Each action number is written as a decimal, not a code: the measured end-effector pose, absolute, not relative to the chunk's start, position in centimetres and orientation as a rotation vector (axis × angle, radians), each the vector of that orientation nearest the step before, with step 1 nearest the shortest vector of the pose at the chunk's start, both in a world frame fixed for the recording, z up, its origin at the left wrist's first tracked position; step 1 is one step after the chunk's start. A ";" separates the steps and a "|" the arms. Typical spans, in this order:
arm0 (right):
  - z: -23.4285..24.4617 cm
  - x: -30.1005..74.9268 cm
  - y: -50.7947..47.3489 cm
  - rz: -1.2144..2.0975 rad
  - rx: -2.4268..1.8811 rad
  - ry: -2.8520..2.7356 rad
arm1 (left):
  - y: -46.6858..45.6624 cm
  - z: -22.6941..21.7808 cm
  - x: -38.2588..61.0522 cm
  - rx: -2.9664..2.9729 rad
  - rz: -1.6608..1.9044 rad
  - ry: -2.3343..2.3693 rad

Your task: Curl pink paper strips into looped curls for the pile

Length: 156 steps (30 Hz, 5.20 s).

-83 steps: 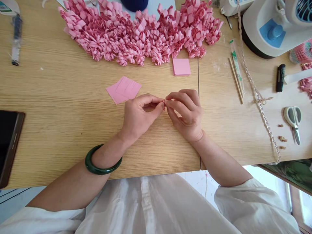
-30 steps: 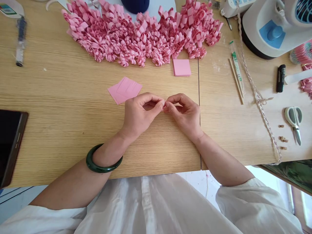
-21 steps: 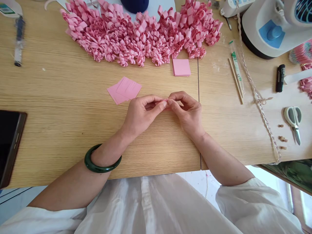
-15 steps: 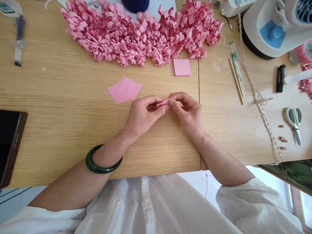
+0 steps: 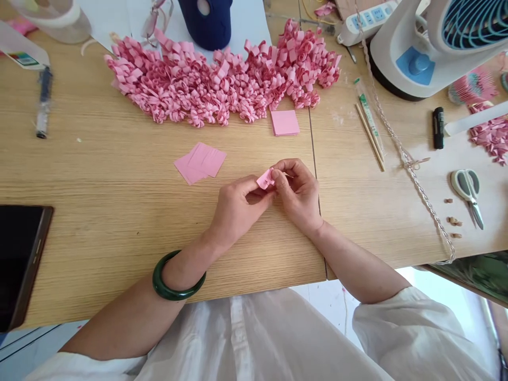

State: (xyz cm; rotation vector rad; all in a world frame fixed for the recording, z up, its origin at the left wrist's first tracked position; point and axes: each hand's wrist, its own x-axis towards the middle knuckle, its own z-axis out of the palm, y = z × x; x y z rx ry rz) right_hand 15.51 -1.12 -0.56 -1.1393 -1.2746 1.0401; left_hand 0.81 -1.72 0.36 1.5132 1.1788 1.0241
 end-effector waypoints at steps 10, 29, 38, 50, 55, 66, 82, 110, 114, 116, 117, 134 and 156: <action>-0.1 15.9 -1.0 1.003 -1.151 -1.440 | -0.7 1.0 -0.2 1.292 1.203 1.172; 0.2 15.4 -1.7 0.999 -1.171 -1.417 | -1.4 0.9 0.0 1.505 1.145 1.285; -0.4 16.6 -0.6 0.328 -1.047 -1.932 | -1.2 0.8 0.1 1.386 1.134 1.275; -0.9 17.2 -0.4 0.125 -1.005 -2.124 | -0.6 0.7 -0.3 1.277 1.133 1.210; -0.9 17.4 0.0 0.217 -1.007 -2.063 | -0.5 0.3 -0.2 1.168 1.097 1.203; -0.4 16.2 -1.1 0.414 -1.108 -1.862 | -0.8 0.6 0.0 1.384 1.169 1.308; -0.6 16.2 -0.7 0.269 -0.993 -1.886 | -0.6 -0.3 -0.1 1.121 1.118 1.152; -0.7 15.5 -1.0 1.033 -1.106 -1.462 | -0.8 -0.3 0.0 1.346 1.316 1.199; -0.5 15.6 -1.2 0.953 -1.098 -1.495 | -0.6 -0.4 0.0 1.265 1.287 1.187; -0.4 15.6 -1.2 0.905 -1.105 -1.532 | -0.7 -0.4 0.1 1.258 1.287 1.191; -0.4 15.7 -1.1 0.890 -1.114 -1.543 | -0.7 -0.4 0.1 1.254 1.291 1.193; 0.3 15.7 -1.2 0.877 -1.159 -1.532 | -0.9 0.2 0.0 1.639 1.258 1.239; 0.4 15.6 -1.4 1.044 -1.193 -1.358 | -1.1 0.3 0.0 1.590 1.219 1.241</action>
